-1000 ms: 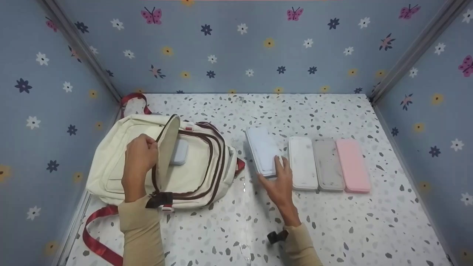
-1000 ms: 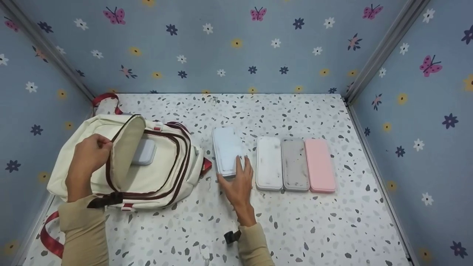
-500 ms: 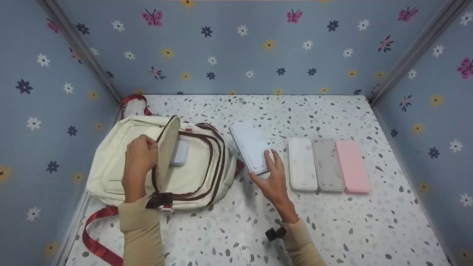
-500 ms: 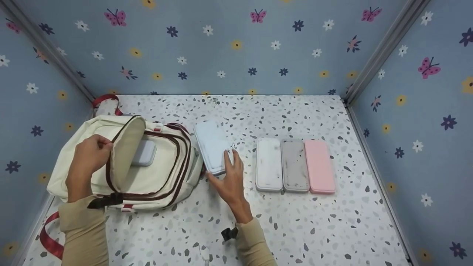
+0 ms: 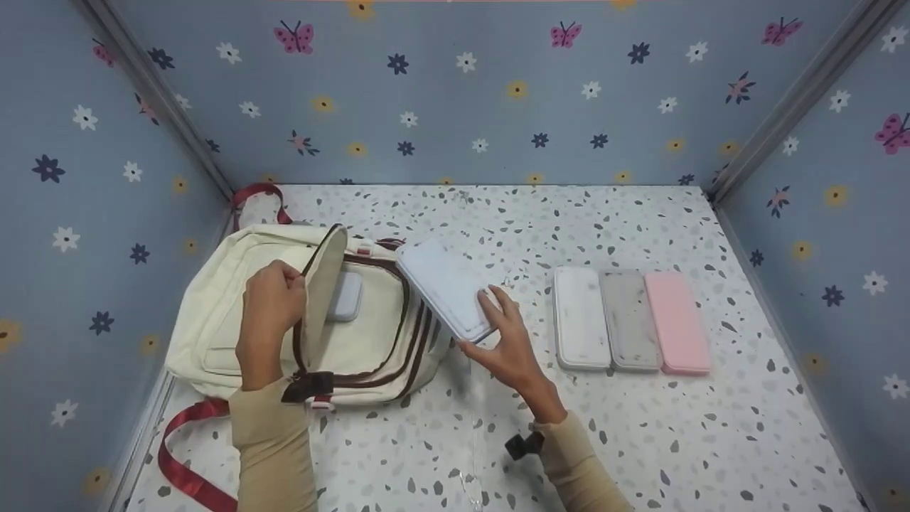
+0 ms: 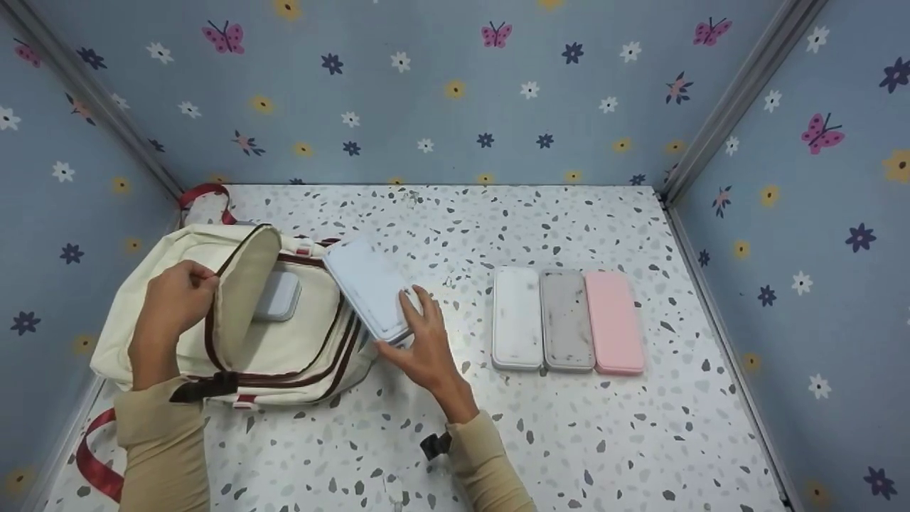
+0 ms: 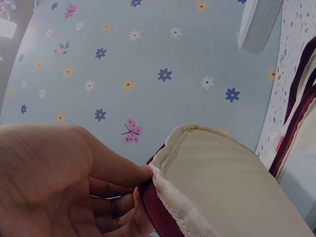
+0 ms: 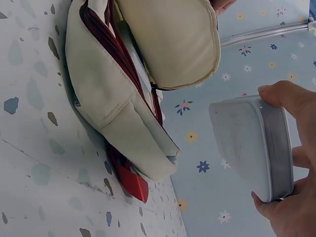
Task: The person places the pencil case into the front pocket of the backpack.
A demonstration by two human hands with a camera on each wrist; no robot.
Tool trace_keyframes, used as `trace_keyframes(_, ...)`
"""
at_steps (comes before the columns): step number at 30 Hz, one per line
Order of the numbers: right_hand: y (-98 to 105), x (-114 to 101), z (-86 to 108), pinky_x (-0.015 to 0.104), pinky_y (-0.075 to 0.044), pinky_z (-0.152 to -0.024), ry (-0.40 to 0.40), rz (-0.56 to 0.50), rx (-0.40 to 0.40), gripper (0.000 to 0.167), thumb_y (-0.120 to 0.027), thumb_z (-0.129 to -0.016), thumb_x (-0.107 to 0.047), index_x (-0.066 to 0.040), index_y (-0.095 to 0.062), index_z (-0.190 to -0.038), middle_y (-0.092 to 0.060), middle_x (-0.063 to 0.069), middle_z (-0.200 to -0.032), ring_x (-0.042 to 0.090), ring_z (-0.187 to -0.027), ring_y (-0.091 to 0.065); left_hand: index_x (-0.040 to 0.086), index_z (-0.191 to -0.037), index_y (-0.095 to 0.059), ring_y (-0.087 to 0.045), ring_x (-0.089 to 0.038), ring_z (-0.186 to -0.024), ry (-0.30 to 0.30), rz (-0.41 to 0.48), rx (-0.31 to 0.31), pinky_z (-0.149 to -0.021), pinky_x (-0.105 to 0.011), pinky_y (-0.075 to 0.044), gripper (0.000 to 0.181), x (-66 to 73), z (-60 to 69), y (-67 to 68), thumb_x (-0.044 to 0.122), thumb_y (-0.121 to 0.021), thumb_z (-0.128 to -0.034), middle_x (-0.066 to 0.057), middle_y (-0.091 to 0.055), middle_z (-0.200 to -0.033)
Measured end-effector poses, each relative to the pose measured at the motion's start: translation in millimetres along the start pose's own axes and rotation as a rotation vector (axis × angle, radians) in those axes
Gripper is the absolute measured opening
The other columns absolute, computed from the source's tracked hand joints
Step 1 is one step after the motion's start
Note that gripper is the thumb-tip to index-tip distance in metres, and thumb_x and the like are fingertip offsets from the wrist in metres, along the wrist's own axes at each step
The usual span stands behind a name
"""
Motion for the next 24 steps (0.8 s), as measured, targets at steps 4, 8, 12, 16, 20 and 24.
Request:
trace_keyframes(4, -9.0, -3.1, 0.5, 0.052, -0.036, -0.105, 0.041, -0.016, -0.076, 0.079, -0.077, -0.078, -0.037, -0.01, -0.043, -0.144, -0.031, 0.017, -0.152, 0.034, -0.139, -0.031, -0.005, -0.102, -0.057, -0.054, -0.034, -0.09, -0.001, -0.004, 0.005, -0.079, -0.048, -0.042, 0.022, 0.4, -0.5, -0.7, 0.012, -0.045, -0.0958, -0.02, -0.057, -0.096)
trace_keyframes(8, -19.9, -4.8, 3.6, 0.052, -0.035, -0.105, 0.054, -0.042, -0.167, 0.079, -0.075, -0.078, -0.039, -0.012, -0.042, -0.145, -0.031, 0.016, -0.152, 0.032, -0.14, -0.03, -0.005, -0.103, -0.056, -0.054, -0.034, -0.091, 0.01, -0.006, -0.012, -0.079, -0.047, -0.043, 0.022, 0.8, -0.6, -1.4, 0.013, -0.045, -0.0965, -0.02, -0.057, -0.098)
trace_keyframes(12, -30.9, -7.8, 6.6, 0.05, -0.036, -0.105, 0.082, -0.025, -0.253, 0.08, -0.074, -0.077, -0.041, -0.012, -0.042, -0.144, -0.031, 0.014, -0.152, 0.031, -0.139, -0.032, -0.005, -0.103, -0.056, -0.055, -0.034, -0.092, 0.013, -0.01, -0.017, -0.08, -0.047, -0.043, 0.022, 0.3, -1.0, -1.8, 0.013, -0.046, -0.0967, -0.02, -0.057, -0.099)
trace_keyframes(16, -40.9, -12.7, 8.0, 0.047, -0.037, -0.105, 0.128, 0.009, -0.319, 0.08, -0.074, -0.077, -0.042, -0.011, -0.043, -0.144, -0.032, 0.013, -0.152, 0.031, -0.138, -0.033, -0.005, -0.103, -0.056, -0.054, -0.035, -0.092, 0.01, -0.017, -0.009, -0.081, -0.048, -0.042, 0.022, 0.4, -1.1, -1.8, 0.013, -0.046, -0.0965, -0.02, -0.057, -0.098)
trace_keyframes(20, -49.8, -15.9, 10.2, 0.046, -0.036, -0.106, 0.141, 0.017, -0.375, 0.079, -0.074, -0.076, -0.042, -0.012, -0.044, -0.143, -0.033, 0.013, -0.151, 0.029, -0.137, -0.034, -0.005, -0.103, -0.056, -0.054, -0.035, -0.093, 0.014, -0.017, -0.007, -0.081, -0.049, -0.042, 0.022, 1.4, -0.5, -1.5, 0.013, -0.046, -0.0965, -0.021, -0.057, -0.098)
trace_keyframes(24, -57.6, -17.4, 11.9, 0.045, -0.036, -0.107, 0.136, 0.027, -0.415, 0.08, -0.076, -0.075, -0.041, -0.013, -0.044, -0.143, -0.033, 0.013, -0.151, 0.028, -0.137, -0.033, -0.005, -0.103, -0.056, -0.054, -0.035, -0.093, 0.02, -0.01, -0.008, -0.08, -0.048, -0.042, 0.022, 2.1, -0.3, -1.6, 0.013, -0.046, -0.0964, -0.02, -0.056, -0.098)
Point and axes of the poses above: each hand's wrist, its own z-axis away from the middle knuckle, its own y-axis out of the back of the hand, x = y × z, the point moved 4 cm from there along -z, towards the middle knuckle
